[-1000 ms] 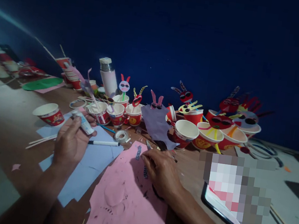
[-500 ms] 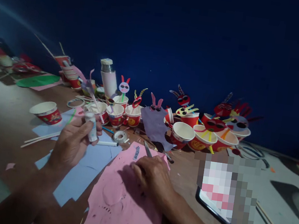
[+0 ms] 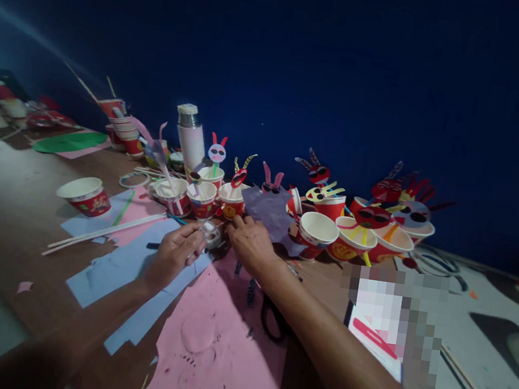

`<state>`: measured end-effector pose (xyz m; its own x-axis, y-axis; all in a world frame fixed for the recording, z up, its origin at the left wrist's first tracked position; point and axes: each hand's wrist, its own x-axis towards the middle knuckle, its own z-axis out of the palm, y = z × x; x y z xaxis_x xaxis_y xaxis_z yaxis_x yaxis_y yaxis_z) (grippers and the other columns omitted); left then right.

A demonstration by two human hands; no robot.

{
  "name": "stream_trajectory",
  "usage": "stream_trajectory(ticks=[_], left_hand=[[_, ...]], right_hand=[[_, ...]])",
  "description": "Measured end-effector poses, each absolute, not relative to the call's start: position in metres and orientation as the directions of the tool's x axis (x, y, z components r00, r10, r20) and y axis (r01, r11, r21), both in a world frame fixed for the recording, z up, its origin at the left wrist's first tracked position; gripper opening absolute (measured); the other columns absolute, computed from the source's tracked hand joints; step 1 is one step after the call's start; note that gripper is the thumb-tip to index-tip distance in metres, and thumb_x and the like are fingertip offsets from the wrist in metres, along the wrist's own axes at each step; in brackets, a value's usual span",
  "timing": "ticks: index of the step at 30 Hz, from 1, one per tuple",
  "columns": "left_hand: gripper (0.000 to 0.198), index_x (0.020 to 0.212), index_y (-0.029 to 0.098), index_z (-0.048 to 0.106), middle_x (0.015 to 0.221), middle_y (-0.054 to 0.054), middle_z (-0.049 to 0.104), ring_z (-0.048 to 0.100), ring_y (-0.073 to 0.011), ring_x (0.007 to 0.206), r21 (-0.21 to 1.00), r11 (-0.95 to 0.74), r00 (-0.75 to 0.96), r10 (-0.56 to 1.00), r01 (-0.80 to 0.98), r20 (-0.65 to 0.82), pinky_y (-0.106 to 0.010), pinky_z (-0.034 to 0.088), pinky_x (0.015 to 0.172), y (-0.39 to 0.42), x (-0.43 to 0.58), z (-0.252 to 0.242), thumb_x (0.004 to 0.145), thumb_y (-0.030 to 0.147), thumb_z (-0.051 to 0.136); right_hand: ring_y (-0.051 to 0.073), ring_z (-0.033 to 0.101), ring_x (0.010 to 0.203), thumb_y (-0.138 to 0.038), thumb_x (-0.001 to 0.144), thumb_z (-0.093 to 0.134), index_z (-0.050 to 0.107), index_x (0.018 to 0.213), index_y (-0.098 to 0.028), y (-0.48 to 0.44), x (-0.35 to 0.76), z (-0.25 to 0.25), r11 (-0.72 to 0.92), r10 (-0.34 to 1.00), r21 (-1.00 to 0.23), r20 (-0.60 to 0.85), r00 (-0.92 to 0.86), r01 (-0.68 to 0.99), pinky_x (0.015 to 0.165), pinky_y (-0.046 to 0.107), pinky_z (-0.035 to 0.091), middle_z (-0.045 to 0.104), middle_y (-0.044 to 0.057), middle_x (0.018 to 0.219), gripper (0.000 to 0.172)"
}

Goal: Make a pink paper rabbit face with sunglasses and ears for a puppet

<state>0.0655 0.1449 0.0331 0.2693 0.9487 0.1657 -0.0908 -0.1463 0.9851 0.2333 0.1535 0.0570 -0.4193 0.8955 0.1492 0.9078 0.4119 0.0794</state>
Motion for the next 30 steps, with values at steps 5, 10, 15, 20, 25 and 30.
stream_trajectory(ticks=[5,10,15,20,25,30], left_hand=[[0.034,0.095,0.014,0.06,0.056,0.004,0.044,0.034,-0.0068,0.044,0.992,-0.1,0.315,0.941,-0.082,0.121,-0.018,0.024,0.04,0.144,0.064,0.031,0.081,0.044,0.054],[0.029,0.087,0.014,0.064,0.054,0.004,0.046,0.033,-0.0066,0.042,0.993,-0.108,0.353,0.929,-0.043,0.116,-0.019,0.025,0.041,0.141,0.063,0.036,0.078,0.041,0.058],[0.023,0.09,0.018,0.068,0.051,0.004,0.048,0.039,-0.009,0.045,0.99,-0.142,0.398,0.908,-0.003,0.132,-0.02,0.031,0.045,0.14,0.063,0.034,0.077,0.036,0.061],[0.023,0.093,0.018,0.07,0.059,-0.001,0.06,0.054,-0.0151,0.059,0.982,-0.178,0.492,0.862,0.07,0.121,-0.023,0.041,0.053,0.135,0.065,0.036,0.077,0.033,0.062],[0.024,0.096,0.018,0.07,0.089,-0.005,0.069,0.061,-0.021,0.083,0.929,-0.32,0.589,0.793,0.187,0.155,-0.029,0.046,0.075,0.134,0.067,0.039,0.081,0.031,0.057],[0.024,0.098,0.022,0.07,0.098,-0.005,0.07,0.062,-0.0241,0.093,0.891,-0.376,0.592,0.789,0.254,0.164,-0.033,0.045,0.085,0.135,0.064,0.031,0.079,0.032,0.06]], right_hand=[[0.019,0.059,0.095,-0.027,0.09,0.052,0.056,0.11,-0.015,0.172,0.232,0.046,0.401,0.906,0.066,0.121,-0.407,0.914,0.08,0.039,0.049,0.059,0.008,0.11,0.024],[0.024,0.057,0.097,-0.014,0.088,0.049,0.062,0.099,-0.014,0.162,0.239,0.048,0.386,0.908,-0.048,0.198,-0.37,0.921,0.077,0.034,0.047,0.061,0.015,0.104,0.018],[0.018,0.064,0.077,-0.028,0.088,0.052,0.058,0.101,-0.019,0.121,0.258,0.057,0.384,0.905,-0.276,0.302,-0.3,0.881,0.062,0.025,0.045,0.067,0.005,0.089,0.017],[0.015,0.064,0.073,-0.028,0.082,0.061,0.059,0.103,-0.02,0.096,0.273,0.052,0.459,0.874,-0.435,0.38,-0.304,0.775,0.063,0.022,0.047,0.069,0.003,0.087,0.022],[0.014,0.064,0.074,-0.024,0.083,0.06,0.062,0.099,-0.02,0.094,0.273,0.05,0.551,0.826,-0.474,0.428,-0.368,0.687,0.065,0.022,0.047,0.068,0.004,0.089,0.017],[0.017,0.063,0.078,-0.024,0.085,0.056,0.063,0.098,-0.018,0.092,0.271,0.049,0.602,0.788,-0.421,0.448,-0.422,0.678,0.067,0.026,0.046,0.068,0.008,0.089,0.016]])
